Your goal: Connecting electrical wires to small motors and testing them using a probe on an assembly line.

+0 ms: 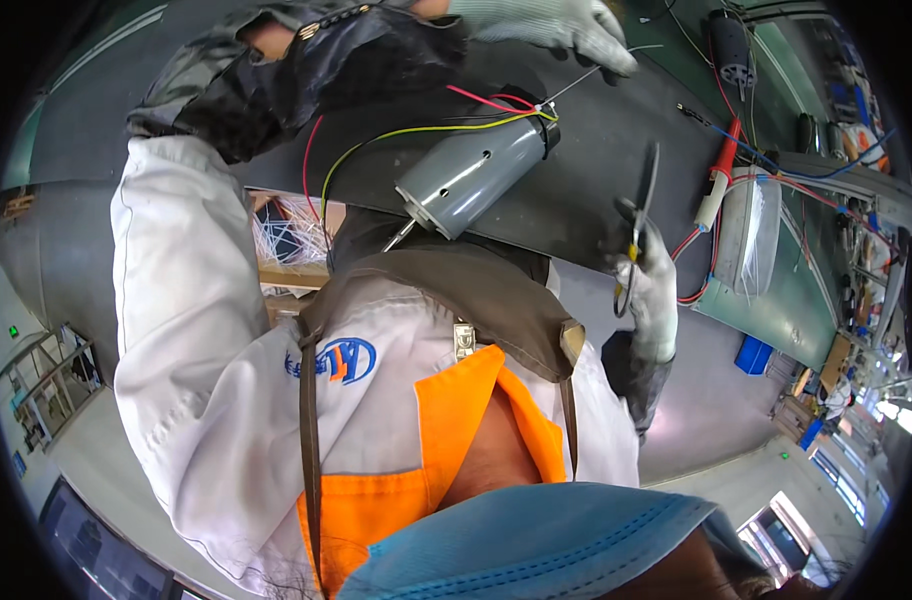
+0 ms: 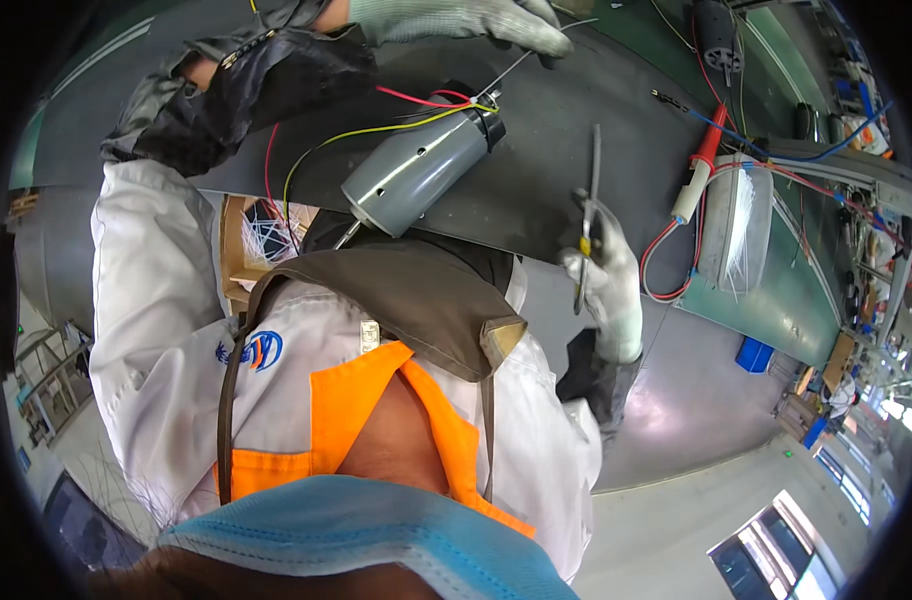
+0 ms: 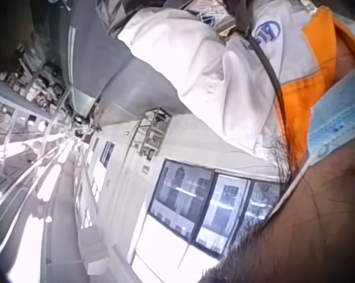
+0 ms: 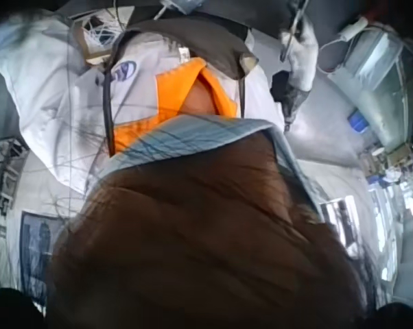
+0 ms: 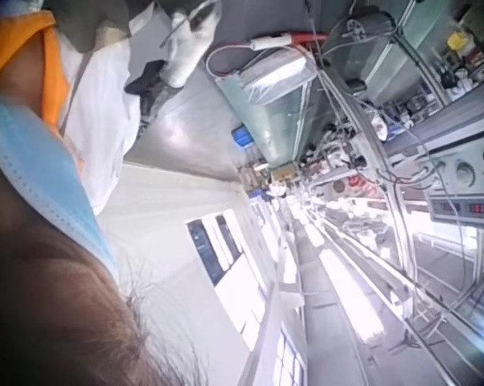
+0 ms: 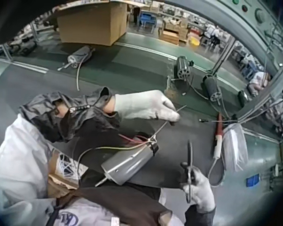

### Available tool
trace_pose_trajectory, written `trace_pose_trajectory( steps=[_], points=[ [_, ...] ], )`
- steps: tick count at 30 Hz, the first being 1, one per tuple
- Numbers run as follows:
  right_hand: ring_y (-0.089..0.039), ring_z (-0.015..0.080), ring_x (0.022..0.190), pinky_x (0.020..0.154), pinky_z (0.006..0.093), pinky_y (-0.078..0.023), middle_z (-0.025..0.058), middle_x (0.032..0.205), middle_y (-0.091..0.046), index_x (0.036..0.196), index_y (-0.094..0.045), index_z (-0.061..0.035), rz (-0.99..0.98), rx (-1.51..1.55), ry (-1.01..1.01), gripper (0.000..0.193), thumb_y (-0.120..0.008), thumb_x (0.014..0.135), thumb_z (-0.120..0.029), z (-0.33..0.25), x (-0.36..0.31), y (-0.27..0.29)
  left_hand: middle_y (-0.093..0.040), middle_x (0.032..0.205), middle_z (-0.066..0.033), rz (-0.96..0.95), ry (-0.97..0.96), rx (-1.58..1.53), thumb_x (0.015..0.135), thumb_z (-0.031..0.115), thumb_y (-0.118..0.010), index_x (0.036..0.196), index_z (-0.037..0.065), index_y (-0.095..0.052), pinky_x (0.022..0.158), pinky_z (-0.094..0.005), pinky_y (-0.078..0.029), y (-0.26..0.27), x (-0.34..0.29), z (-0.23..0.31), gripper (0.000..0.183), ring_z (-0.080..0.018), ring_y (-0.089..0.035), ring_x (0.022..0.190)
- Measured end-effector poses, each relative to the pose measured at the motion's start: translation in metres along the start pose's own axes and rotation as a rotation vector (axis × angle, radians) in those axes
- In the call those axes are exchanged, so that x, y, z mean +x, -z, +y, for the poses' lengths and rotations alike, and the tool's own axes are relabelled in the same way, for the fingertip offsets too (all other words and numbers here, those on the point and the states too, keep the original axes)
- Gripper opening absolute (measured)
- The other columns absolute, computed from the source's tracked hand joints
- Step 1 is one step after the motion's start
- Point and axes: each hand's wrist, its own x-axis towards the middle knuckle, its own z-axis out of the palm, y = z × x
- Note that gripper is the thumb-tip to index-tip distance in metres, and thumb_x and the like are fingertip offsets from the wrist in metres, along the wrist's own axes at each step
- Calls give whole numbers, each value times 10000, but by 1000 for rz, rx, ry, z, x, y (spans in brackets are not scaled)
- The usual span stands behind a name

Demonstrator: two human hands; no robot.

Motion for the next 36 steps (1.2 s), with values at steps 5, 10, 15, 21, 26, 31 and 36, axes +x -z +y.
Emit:
trace_pose_trajectory(
  steps=[5,10,15,21,26,31,36],
  points=[
    [-646,390,1165,962,440,-512,246,1250,-644,1387,-550,2,-245,-546,295,652,-745,897,-382,-54,50,-34,-726,810,-166,97,-263,362,913,377,-732,967,-7,-755,720,-371,-533,2,2,16,388,-257,-697,747],
    [-681,399,969,825,461,-535,202,1048,-686,1281,-610,-30,-167,-925,429,599,-761,876,-445,-74,53,-50,-699,809,-218,116,-387,555,893,365,-726,916,7,-752,701,-421,-541,-2,5,22,360,-362,-698,756],
    [-622,157,650,632,282,-517,84,855,-714,1321,-598,-1,-200,-713,190,489,-735,934,-266,-63,50,-47,-679,793,-188,301,-413,431,878,297,-739,914,-4,-734,683,-424,-531,8,-28,27,303,-385,-655,734],
    [-672,381,972,796,468,-541,189,1013,-684,1390,-549,-92,123,-1346,518,524,-702,937,-304,-35,89,-13,-720,931,-160,-499,-60,130,762,448,-867,1071,-33,-724,769,-380,-561,48,-184,47,589,-309,-702,889],
    [-692,146,814,681,288,-559,66,880,-677,1110,-684,10,-485,-76,-256,383,-687,986,-353,-48,74,-49,-595,1385,-215,387,-106,595,882,364,-704,1399,-2,-558,1105,-447,-442,-22,-174,-5,651,-390,-578,1278],
    [-685,135,696,663,301,-626,65,898,-690,1092,-634,39,-687,411,-378,385,-720,974,-318,-46,89,-96,-589,1290,-250,742,-130,473,884,320,-685,1360,28,-588,980,-486,-519,-119,-140,-61,566,-437,-614,1171],
    [-700,169,951,820,302,-575,105,1066,-708,1246,-611,55,-375,474,29,391,-664,1005,-249,-40,224,-100,-675,1059,-205,1108,22,641,934,288,-658,1199,78,-662,818,-482,-565,-41,-19,-78,339,-407,-677,951]
  ],
)
